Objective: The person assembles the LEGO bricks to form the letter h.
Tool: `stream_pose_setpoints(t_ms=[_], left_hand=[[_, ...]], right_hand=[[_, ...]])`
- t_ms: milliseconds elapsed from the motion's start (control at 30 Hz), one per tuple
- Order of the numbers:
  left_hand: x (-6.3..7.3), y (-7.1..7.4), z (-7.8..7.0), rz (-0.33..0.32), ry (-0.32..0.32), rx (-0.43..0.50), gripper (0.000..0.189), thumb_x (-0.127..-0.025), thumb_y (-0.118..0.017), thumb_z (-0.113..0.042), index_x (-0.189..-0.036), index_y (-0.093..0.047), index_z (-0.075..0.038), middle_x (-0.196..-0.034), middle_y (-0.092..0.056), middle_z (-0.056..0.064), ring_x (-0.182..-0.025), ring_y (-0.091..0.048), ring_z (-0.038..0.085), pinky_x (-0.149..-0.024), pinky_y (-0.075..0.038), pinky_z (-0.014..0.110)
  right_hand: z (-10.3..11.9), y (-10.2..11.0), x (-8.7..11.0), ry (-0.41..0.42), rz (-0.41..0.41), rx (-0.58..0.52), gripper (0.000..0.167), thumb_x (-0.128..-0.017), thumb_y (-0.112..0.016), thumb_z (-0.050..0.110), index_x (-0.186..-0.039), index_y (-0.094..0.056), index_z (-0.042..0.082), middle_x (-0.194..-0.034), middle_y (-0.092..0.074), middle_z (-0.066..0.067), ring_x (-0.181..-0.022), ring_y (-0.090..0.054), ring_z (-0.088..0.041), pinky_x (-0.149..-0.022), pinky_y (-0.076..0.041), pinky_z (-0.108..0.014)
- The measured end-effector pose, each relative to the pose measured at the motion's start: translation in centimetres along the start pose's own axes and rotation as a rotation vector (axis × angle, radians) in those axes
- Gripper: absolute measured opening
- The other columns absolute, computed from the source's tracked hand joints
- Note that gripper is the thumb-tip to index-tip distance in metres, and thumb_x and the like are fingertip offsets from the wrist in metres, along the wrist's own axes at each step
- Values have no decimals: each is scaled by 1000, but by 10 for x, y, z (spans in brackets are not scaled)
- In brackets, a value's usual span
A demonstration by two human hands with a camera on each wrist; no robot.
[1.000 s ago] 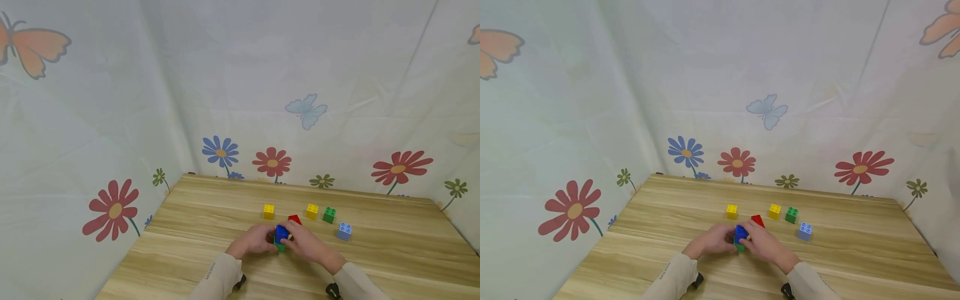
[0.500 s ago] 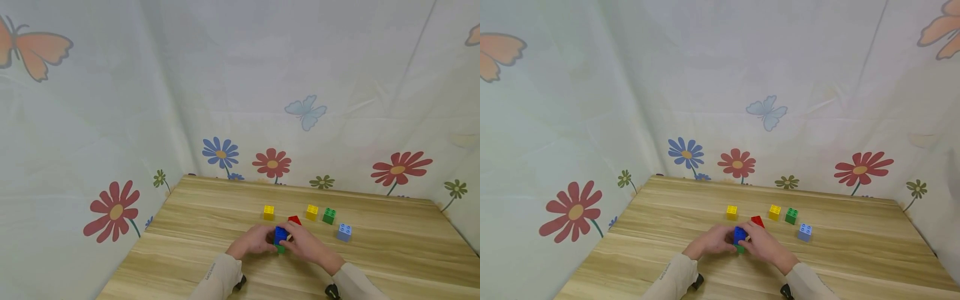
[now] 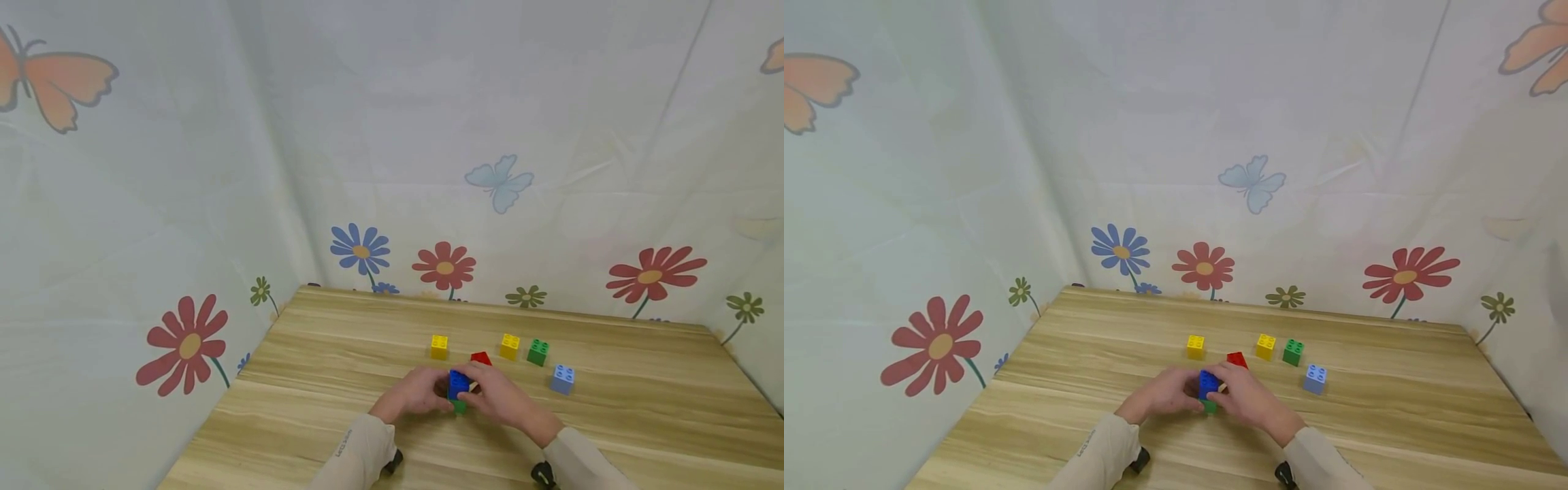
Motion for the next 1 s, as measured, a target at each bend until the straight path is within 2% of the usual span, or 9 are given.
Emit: stream_pose_setpoints(t_ms=[233,467,1000], left_hand=[[0,1,0,-9,9,-7,37,-80,-77,-23,-113,-64,-16,-100,-66,-10,-90,-59,2,-85,-46,24],[-1,2,1,-14,-5,-13,43,-80,-78,-22,-119,-62,-17,-102,-66,-9,-92,-59,2,-85,-46,24],[-1,1,0,-9,-22,-24,45,-80,-78,-24,-122,-62,-18,-104,-65,-11,-94,-58,1,-86,-45,24]], right_hand=[[4,0,-1,-3,12,41,45,-89,-67,17,-129,-54,4,-115,-58,-2,-95,-57,-15,-80,-52,-29],[12,0,-1,39,11,100,44,-89,-67,16,-130,-54,6,-116,-56,-3,-96,-57,-15,-79,-51,-27],[5,0,-1,34,21,44,42,-89,-67,20,-128,-56,8,-114,-58,-1,-94,-57,-14,-80,-51,-27]])
Point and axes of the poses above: each hand's wrist, its own x-axis away from the middle knuckle, its own y-axis out of the back of the hand, z = x × y, the point moved 9 cm from there along -x, towards the middle knuckle
